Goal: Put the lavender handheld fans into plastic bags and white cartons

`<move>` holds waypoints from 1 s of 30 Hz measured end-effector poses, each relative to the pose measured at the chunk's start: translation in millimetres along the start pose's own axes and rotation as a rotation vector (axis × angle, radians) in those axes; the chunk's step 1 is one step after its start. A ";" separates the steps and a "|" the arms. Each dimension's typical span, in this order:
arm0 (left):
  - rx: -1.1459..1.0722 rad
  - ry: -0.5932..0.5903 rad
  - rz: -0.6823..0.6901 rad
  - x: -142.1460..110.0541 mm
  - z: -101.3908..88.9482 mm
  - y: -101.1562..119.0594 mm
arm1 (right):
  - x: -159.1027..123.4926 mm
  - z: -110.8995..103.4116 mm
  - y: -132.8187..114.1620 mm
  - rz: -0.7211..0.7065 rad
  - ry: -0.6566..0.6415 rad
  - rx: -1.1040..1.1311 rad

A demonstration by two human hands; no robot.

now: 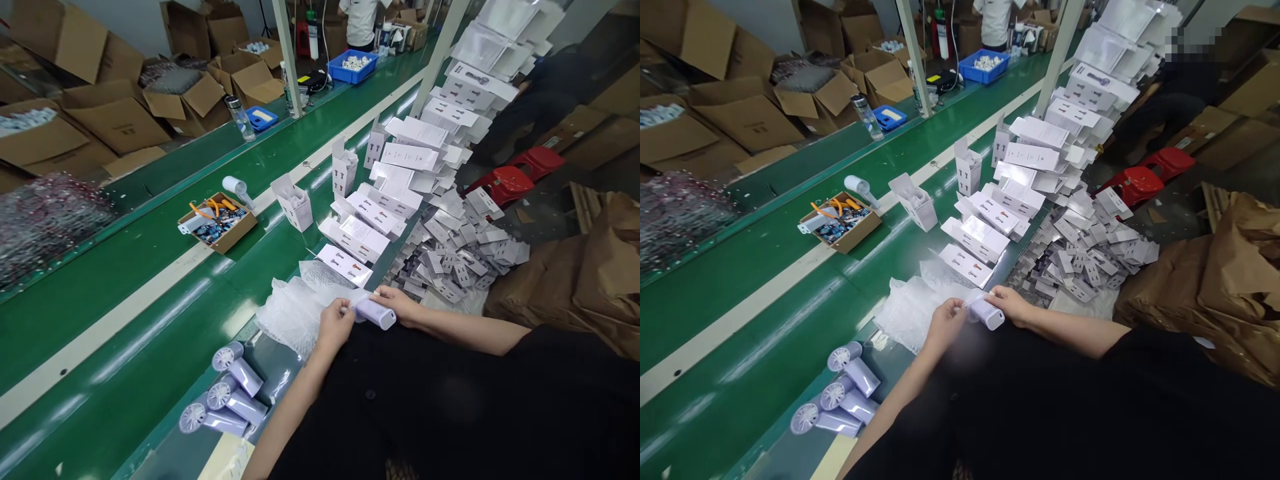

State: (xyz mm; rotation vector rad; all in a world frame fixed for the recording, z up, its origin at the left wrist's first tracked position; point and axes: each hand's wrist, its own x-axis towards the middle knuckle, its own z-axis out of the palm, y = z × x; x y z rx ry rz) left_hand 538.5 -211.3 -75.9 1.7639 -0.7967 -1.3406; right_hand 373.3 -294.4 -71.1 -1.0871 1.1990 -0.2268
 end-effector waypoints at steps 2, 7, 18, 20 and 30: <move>0.097 0.038 0.070 -6.6 -0.8 2.1 | -8.2 -8.5 -11.7 -0.245 -0.013 -0.305; 0.024 0.116 0.129 -25.1 -30.4 25.5 | -24.2 -28.2 -60.2 -0.412 -0.163 -0.542; -0.014 0.102 0.263 -3.1 -25.1 11.2 | 58.3 7.5 -113.0 -0.375 -0.319 -0.439; -0.098 0.221 0.174 -2.9 -24.2 12.7 | 100.7 0.4 -153.6 -0.458 0.079 -0.850; -0.544 0.523 0.062 -9.6 -63.9 23.7 | 229.3 24.4 -217.8 -0.285 -0.009 -1.463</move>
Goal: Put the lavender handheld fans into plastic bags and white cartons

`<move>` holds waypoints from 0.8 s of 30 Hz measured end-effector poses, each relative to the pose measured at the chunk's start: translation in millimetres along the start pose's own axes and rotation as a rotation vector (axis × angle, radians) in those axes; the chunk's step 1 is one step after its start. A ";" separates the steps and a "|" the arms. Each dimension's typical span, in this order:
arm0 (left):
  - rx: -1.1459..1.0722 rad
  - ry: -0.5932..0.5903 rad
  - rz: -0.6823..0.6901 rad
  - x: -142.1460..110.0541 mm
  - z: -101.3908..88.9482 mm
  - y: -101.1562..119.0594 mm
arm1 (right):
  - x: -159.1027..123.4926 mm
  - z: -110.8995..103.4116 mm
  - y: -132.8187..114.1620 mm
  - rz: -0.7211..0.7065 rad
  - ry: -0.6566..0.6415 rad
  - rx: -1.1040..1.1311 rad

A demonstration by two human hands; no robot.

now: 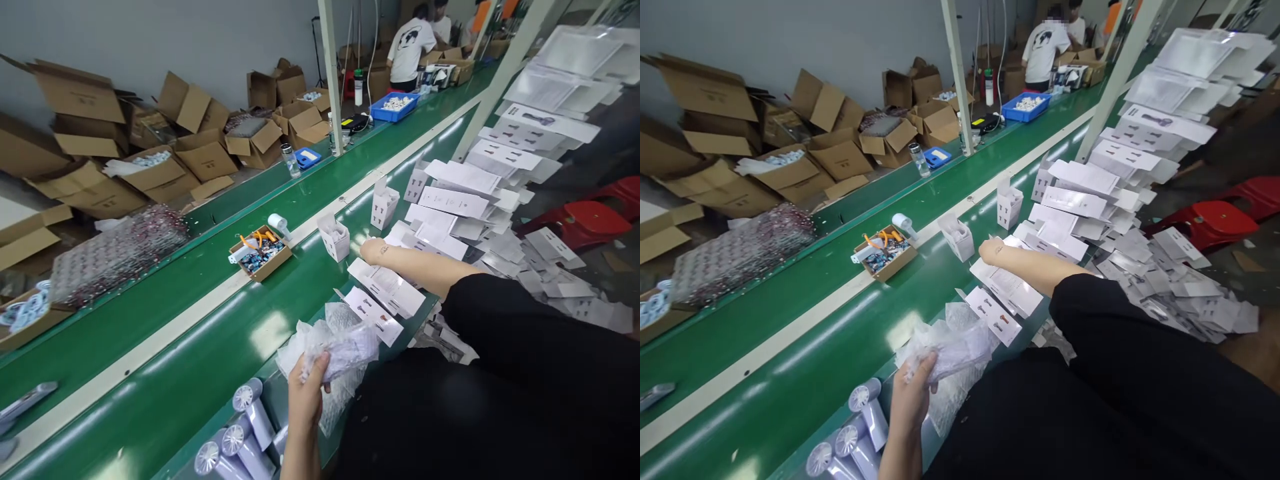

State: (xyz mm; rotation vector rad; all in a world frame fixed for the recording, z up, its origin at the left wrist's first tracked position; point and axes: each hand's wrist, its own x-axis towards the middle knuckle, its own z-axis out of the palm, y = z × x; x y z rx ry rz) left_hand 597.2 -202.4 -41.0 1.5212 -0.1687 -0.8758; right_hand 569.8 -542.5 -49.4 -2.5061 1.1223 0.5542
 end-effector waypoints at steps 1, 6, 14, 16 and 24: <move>-0.056 0.049 -0.016 2.9 -6.5 0.7 | 2.6 -0.1 0.7 -0.004 -0.017 -0.015; -0.258 0.275 0.012 13.8 -40.0 13.3 | -2.2 -21.1 3.4 -0.033 -0.103 -0.023; -0.545 0.316 0.293 30.0 -62.2 86.8 | -39.9 -87.7 -63.1 -0.587 0.218 0.060; -0.563 0.315 0.353 52.1 -46.0 104.7 | -30.4 -74.3 -90.7 -0.657 0.280 0.026; 0.316 0.666 0.338 140.6 -16.3 93.0 | 49.2 31.2 -117.8 -0.771 0.241 0.254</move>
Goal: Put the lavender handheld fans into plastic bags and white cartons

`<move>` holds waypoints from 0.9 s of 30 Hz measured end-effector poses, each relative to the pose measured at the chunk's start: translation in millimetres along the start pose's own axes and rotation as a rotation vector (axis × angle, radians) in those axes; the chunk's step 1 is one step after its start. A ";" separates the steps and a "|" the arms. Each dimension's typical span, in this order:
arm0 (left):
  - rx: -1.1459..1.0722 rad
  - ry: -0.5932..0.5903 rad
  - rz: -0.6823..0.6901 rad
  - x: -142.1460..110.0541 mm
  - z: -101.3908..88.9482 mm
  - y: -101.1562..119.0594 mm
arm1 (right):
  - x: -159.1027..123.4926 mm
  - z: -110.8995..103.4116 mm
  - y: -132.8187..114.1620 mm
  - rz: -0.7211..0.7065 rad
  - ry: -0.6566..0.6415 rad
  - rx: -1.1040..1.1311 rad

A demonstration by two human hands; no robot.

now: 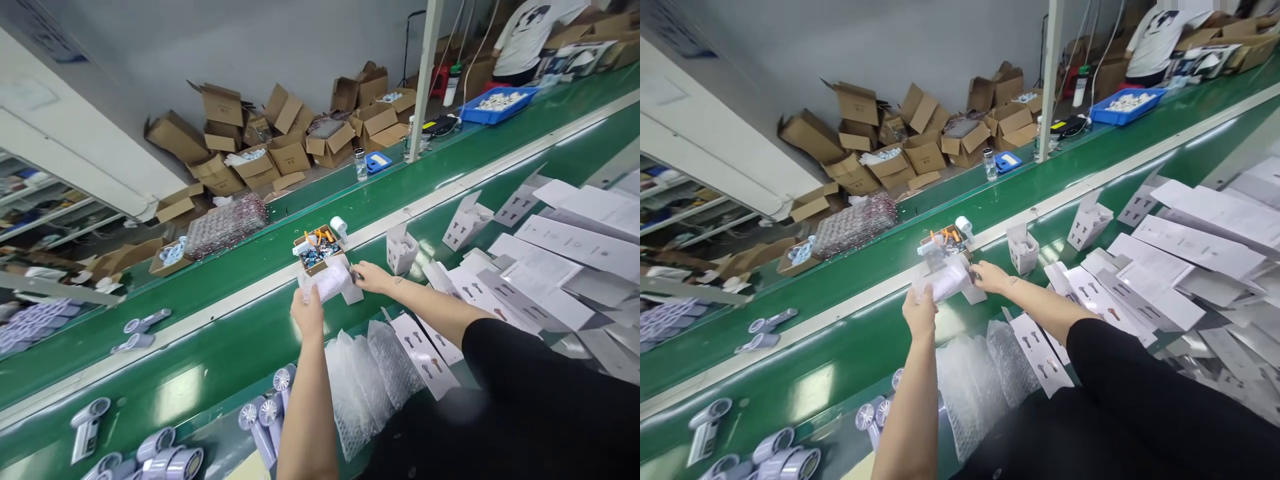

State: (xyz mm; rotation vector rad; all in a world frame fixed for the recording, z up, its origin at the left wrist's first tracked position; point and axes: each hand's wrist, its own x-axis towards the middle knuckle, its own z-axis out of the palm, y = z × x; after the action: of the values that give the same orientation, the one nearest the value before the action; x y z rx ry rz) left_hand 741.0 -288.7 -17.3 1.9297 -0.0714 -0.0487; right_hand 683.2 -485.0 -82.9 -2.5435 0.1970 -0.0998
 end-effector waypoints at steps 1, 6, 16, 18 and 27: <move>0.188 0.031 0.052 0.4 0.8 -1.9 | 2.3 6.7 8.9 -0.059 0.016 0.059; 0.887 -0.175 0.393 -3.7 35.4 31.2 | 16.1 26.5 33.9 -0.265 0.018 0.412; 1.054 -0.380 0.554 -4.7 88.9 18.7 | 1.9 20.1 51.8 -0.161 -0.032 0.670; 1.041 -0.451 0.633 -18.6 80.3 -1.5 | 2.1 13.8 54.7 -0.150 -0.065 0.672; 0.909 -0.174 0.501 -66.5 -42.5 -59.8 | 2.6 4.6 58.4 -0.058 -0.063 0.474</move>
State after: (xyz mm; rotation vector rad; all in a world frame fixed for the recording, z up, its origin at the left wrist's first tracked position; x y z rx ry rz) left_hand 679.2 -223.1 -58.3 2.7428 -0.8067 0.1829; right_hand 679.3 -530.8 -119.3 -2.0766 0.0640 -0.0778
